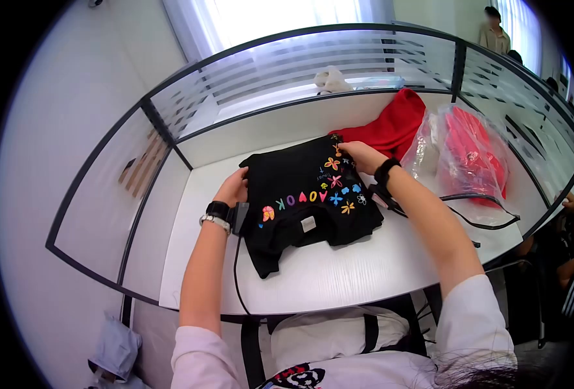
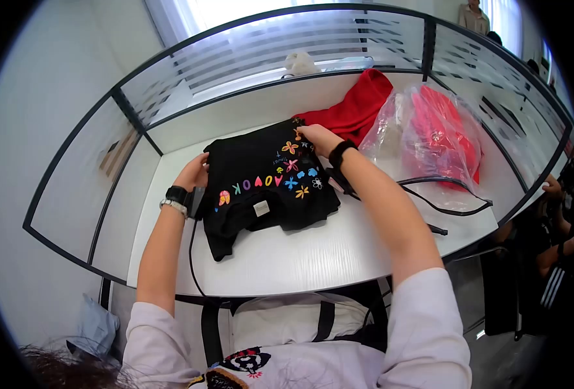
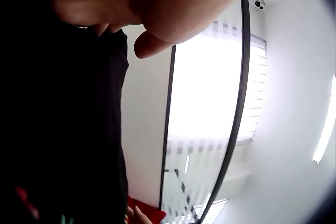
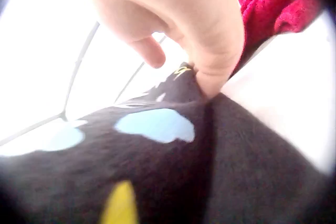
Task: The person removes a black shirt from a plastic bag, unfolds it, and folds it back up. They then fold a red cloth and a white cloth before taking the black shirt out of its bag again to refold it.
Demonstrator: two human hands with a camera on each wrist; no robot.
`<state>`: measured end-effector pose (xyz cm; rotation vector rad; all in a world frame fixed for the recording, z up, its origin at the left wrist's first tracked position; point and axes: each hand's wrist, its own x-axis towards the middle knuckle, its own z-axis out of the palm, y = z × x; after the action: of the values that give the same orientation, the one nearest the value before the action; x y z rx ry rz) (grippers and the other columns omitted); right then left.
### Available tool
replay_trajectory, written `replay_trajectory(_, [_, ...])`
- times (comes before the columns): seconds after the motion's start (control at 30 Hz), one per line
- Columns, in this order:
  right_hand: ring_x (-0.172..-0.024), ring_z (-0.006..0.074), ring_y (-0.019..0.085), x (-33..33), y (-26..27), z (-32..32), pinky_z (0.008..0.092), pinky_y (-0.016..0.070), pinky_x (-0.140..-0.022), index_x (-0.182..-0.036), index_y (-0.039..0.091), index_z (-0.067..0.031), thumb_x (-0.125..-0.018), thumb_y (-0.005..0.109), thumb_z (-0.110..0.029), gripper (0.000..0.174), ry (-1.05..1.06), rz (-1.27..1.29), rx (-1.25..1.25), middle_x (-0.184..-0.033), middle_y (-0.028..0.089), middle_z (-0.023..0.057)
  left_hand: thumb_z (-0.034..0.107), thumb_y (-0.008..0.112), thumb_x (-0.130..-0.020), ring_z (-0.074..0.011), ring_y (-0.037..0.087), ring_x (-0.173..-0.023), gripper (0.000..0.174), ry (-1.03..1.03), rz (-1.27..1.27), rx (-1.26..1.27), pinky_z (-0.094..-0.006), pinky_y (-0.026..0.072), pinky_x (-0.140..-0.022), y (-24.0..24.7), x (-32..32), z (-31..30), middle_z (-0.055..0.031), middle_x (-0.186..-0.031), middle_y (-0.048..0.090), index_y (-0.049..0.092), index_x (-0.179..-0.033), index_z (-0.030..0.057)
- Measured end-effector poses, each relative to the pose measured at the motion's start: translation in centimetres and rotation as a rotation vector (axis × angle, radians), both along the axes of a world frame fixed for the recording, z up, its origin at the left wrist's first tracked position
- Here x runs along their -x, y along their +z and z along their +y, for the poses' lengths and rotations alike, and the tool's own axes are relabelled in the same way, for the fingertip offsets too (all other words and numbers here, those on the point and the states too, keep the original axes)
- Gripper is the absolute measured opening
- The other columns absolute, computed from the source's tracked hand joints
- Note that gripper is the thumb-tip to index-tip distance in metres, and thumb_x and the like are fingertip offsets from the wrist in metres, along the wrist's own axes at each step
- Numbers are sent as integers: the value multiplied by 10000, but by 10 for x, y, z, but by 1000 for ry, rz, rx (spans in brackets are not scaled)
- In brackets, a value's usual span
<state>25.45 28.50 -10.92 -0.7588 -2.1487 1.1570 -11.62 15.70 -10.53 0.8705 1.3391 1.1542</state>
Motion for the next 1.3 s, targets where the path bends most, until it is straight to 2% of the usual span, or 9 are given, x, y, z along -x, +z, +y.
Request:
replay_trajectory(0.03, [-986, 184, 667, 3, 8, -17, 311, 535, -827, -1224, 597, -44, -988, 565, -352, 389, -76, 172, 598, -1024, 689, 74, 371, 419, -1055, -282, 589, -1236, 516, -17, -13, -17, -450, 476, -1042, 2, -1, -16, -152, -1384, 587, 498, -1395, -9])
replay_trajectory(0.1, [-810, 218, 676, -10, 1, -39, 368, 546, -713, -1090, 684, 8, -954, 602, -421, 458, -189, -12, 692, -926, 691, 90, 376, 410, -1058, -273, 593, -1228, 522, -91, 3, 14, -455, 480, -1034, 6, -18, -60, -146, -1369, 596, 491, -1401, -9])
replay_trajectory(0.23, [-671, 206, 672, -30, 34, -104, 302, 572, -642, -1121, 670, 24, -882, 702, -465, 546, -198, -419, 452, -860, 694, 108, 241, 596, -1001, -192, 666, -1055, 450, -185, 62, 56, -356, 554, -885, 5, -34, -114, -108, -1223, 663, 508, -1356, -22])
replay_trajectory(0.37, [-617, 173, 650, -28, 15, -117, 304, 502, -502, -1176, 605, 43, -877, 751, -232, 432, -322, -201, 169, -829, 679, 106, 168, 681, -944, -166, 669, -1003, 442, -140, 291, -75, -296, 554, -836, 26, -60, -146, -123, -1136, 683, 531, -1300, -47])
replay_trajectory(0.5, [-564, 193, 644, -29, 12, -128, 311, 497, -467, -1133, 590, 53, -868, 762, -327, 495, -342, -251, 32, -851, 684, 162, 215, 676, -951, -127, 672, -828, 454, 35, 592, -239, -251, 531, -645, 17, -72, -160, -109, -1010, 692, 520, -1281, -55])
replay_trajectory(0.77, [-605, 180, 652, -52, 16, -161, 279, 486, -471, -1310, 485, 5, -872, 761, -288, 595, -187, -113, 348, -887, 694, 124, 210, 678, -953, -86, 537, -635, 535, -90, 231, -86, -237, 447, -562, 22, -84, -207, -4, -788, 565, 430, -1371, -14])
replay_trajectory(0.9, [-603, 162, 645, -70, 8, -143, 269, 491, -484, -1378, 480, -76, -868, 766, -186, 595, -215, 29, 280, -878, 700, 111, 293, 729, -924, -90, 560, -653, 702, -108, 650, 9, -234, 423, -552, 26, -82, -211, -36, -824, 637, 394, -1441, -42])
replay_trajectory(1.03, [-570, 142, 599, -72, 8, -147, 257, 476, -489, -1358, 502, -50, -873, 760, -162, 561, -280, -297, 118, -884, 698, 113, 392, 574, -1013, -187, 691, -924, 663, 14, 351, 23, -298, 564, -793, 29, -84, -209, -162, -1133, 647, 377, -1447, -70])
replay_trajectory(1.3, [-577, 168, 650, -68, 10, -140, 264, 514, -485, -1314, 505, 9, -912, 726, -221, 513, -196, -265, 314, -867, 684, 127, 271, 319, -1081, -206, 658, -933, 389, -61, -319, 29, -344, 525, -873, -9, -16, -116, -126, -1100, 681, 580, -1178, -1])
